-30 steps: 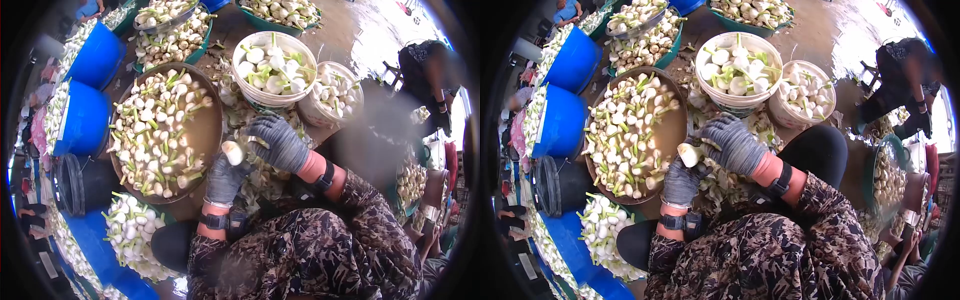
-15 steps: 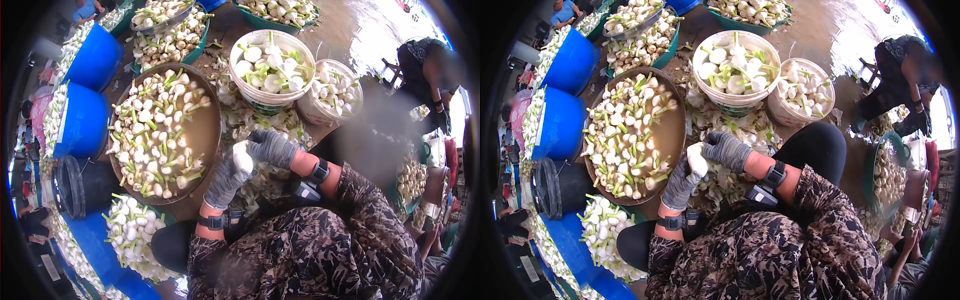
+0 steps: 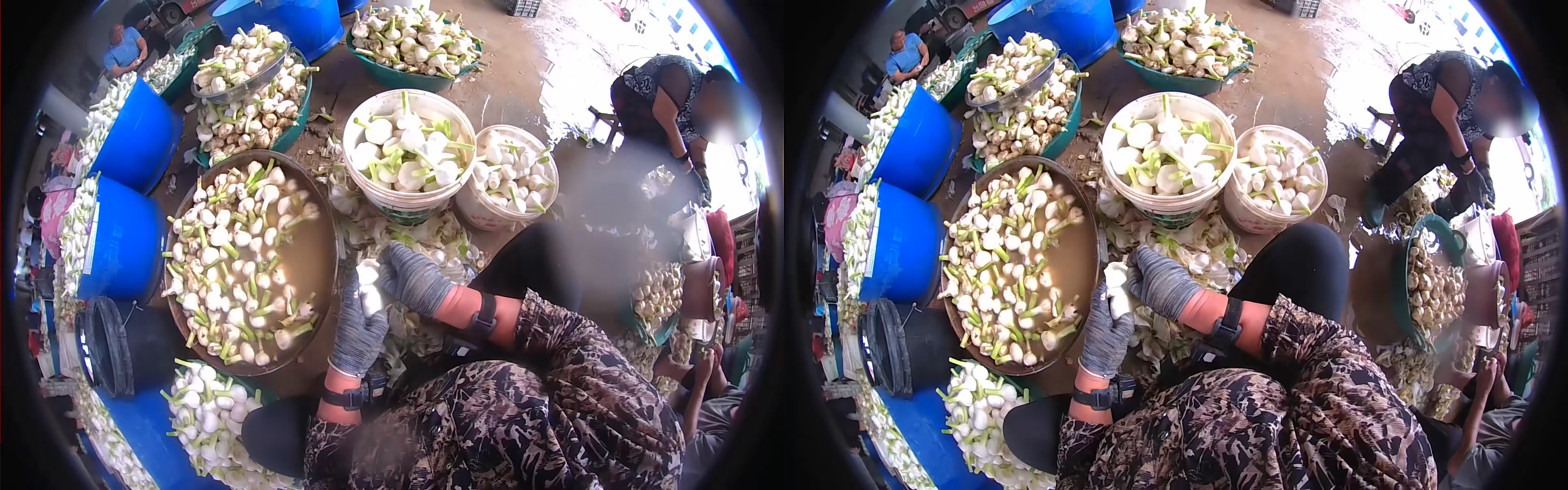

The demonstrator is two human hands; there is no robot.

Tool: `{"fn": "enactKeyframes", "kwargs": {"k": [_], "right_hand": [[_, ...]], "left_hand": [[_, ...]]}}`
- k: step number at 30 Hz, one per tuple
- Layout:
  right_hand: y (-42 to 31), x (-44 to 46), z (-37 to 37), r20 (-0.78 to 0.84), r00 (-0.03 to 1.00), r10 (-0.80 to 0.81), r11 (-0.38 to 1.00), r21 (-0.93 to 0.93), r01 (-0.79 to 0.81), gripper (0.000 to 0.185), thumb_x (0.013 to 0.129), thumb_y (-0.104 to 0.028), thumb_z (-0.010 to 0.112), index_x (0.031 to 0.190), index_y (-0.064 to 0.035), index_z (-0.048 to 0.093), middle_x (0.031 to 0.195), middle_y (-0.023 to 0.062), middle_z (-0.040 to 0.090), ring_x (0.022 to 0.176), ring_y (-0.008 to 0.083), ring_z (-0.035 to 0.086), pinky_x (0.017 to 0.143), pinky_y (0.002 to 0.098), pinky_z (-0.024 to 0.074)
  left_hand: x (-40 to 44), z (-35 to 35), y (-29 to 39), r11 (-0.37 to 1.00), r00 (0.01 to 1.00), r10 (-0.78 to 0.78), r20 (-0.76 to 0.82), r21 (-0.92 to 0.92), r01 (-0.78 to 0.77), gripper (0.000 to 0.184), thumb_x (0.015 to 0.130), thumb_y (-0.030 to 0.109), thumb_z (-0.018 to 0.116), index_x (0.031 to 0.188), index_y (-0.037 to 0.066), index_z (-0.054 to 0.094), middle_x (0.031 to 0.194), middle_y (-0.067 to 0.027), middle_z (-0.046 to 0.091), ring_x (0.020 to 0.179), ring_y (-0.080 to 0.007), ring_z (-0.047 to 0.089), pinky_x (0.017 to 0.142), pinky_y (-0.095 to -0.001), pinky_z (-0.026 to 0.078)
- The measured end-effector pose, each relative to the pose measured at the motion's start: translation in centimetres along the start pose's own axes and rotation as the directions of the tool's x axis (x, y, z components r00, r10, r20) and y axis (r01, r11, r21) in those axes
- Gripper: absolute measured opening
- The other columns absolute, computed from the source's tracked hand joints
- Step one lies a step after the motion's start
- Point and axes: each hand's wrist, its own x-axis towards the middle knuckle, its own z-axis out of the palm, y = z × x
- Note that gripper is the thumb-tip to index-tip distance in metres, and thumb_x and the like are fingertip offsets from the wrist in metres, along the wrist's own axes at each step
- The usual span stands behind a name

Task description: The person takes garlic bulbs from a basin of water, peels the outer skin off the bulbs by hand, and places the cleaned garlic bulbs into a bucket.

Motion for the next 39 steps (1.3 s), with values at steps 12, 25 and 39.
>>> {"fn": "enactKeyframes", "kwargs": {"k": [12, 25, 39], "right_hand": [[2.9, -0.5, -0.2, 0.639, 0.664, -0.389, 0.889, 0.071, 0.452, 0.012, 0.085, -0.009, 0.056, 0.092, -0.001, 0.061, 0.082, 0.0184, 0.061, 0.084, 0.0356, 0.064, 0.076, 0.0393, 0.0509], [-6.9, 3.4, -3.0, 0.228, 0.948, -0.22, 0.967, -0.078, 0.244, 0.022, 0.083, -0.018, 0.071, 0.101, -0.0084, 0.064, 0.091, 0.0142, 0.066, 0.085, 0.0324, 0.064, 0.075, 0.0377, 0.0515], [7.3, 16.5, 24.7, 0.741, 0.669, 0.06, 0.861, -0.377, 0.341, 0.073, 0.083, -0.05, 0.069, 0.14, -0.0125, 0.044, 0.135, 0.014, 0.054, 0.125, 0.0331, 0.048, 0.103, 0.0366, 0.0405]], "left_hand": [[0.4, 1.6, -4.6, 0.269, 0.822, -0.569, -0.009, -0.947, 0.176, 0.042, 0.099, 0.038, 0.044, 0.122, 0.005, 0.055, 0.1, -0.01, 0.064, 0.085, -0.02, 0.063, 0.076, -0.0346, 0.053], [-0.9, 2.2, -1.5, 0.26, 0.787, -0.595, 0.162, -0.888, 0.379, 0.039, 0.1, 0.032, 0.05, 0.129, 0.005, 0.05, 0.096, -0.0074, 0.063, 0.063, -0.0097, 0.063, 0.059, -0.0239, 0.055], [-2.5, -3.2, -2.3, 0.594, 0.697, -0.616, -0.367, -0.798, 0.104, 0.032, 0.104, 0.02, 0.042, 0.127, 0.0, 0.05, 0.114, -0.0083, 0.058, 0.084, -0.0116, 0.061, 0.079, -0.0274, 0.052]]}}
